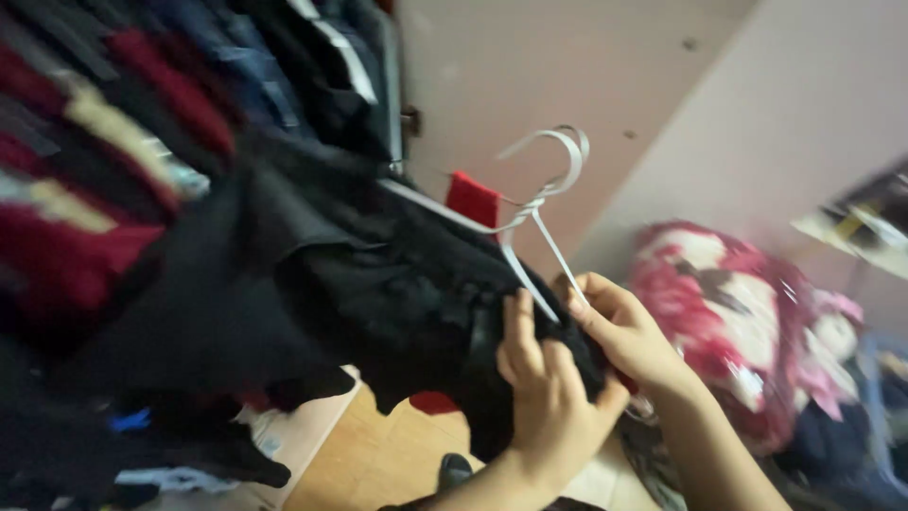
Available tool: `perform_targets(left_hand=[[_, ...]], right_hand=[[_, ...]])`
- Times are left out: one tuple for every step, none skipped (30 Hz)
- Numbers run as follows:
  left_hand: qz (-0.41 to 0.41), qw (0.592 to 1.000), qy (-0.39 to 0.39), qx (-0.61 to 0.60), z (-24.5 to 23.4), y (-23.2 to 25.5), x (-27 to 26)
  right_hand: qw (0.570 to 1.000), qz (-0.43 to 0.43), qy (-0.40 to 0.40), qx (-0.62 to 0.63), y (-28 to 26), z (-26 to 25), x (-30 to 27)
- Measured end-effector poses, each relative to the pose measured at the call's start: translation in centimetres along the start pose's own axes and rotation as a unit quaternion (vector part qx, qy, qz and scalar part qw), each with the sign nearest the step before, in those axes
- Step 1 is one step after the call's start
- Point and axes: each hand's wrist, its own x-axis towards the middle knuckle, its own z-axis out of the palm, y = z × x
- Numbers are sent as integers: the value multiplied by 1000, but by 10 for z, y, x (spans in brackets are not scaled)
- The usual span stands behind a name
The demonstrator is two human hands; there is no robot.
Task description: Hanging clothes on hangers and organizing them in a closet
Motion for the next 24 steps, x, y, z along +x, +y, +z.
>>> perform_targets(left_hand=[[4,999,-32,-39,5,9,-9],[10,997,-49,-54,7,11,-18],[12,994,-73,-77,10,12,-26],[14,990,-98,-101,12,13,-34],[20,987,-114,-115,12,13,-38],[35,983,-132,-125,13,12,-43],[50,978,-151,-135,11,11,-48],[55,973,-168,-148,11,11,-51],[56,956,-220,-184,8,13,-57],[56,936,-270,-219,6,16,-63],[58,927,-289,-231,-2,17,-67],[76,894,-345,-276,-9,19,-71],[95,855,-397,-319,-16,19,-73],[100,843,-414,-329,-26,18,-75],[118,797,-432,-405,-35,14,-76],[132,744,-447,-478,-43,10,-77],[136,725,-462,-491,-45,2,-82],[87,757,-433,-482,-46,-5,-87],[37,786,-402,-468,-47,-11,-92],[39,770,-417,-481,-3,-34,-126],[-43,800,-396,-448,34,-63,-163],[-125,823,-373,-409,60,-98,-204],[-121,815,-383,-417,49,-67,-160],[-233,703,-564,-366,31,-41,-114]], right_hand=[[1000,0,-2,-29,-4,-2,-9],[999,6,20,-29,-5,-7,-18],[999,4,19,-36,-5,-12,-26],[999,2,18,-43,-6,-15,-34],[998,7,39,-43,-2,-19,-44],[997,14,57,-56,2,-21,-55],[995,23,75,-66,7,-20,-67],[993,30,96,-64,9,-18,-76],[985,38,145,-84,11,-16,-89],[975,47,193,-104,12,-12,-101],[970,58,214,-102,12,-10,-115],[961,53,253,-98,10,-7,-128],[951,45,292,-94,9,-3,-141],[944,54,313,-92,15,-8,-158],[936,40,345,-49,21,-10,-176],[926,23,377,-7,27,-12,-194],[915,30,401,-10,23,-8,-210],[905,29,425,15,18,-3,-225],[893,27,447,40,12,0,-241],[882,32,468,36,4,9,-255],[874,13,484,24,-4,16,-265],[866,-5,500,11,-12,24,-275],[858,-4,513,7,-20,30,-283],[850,-26,525,25,-28,36,-290]])
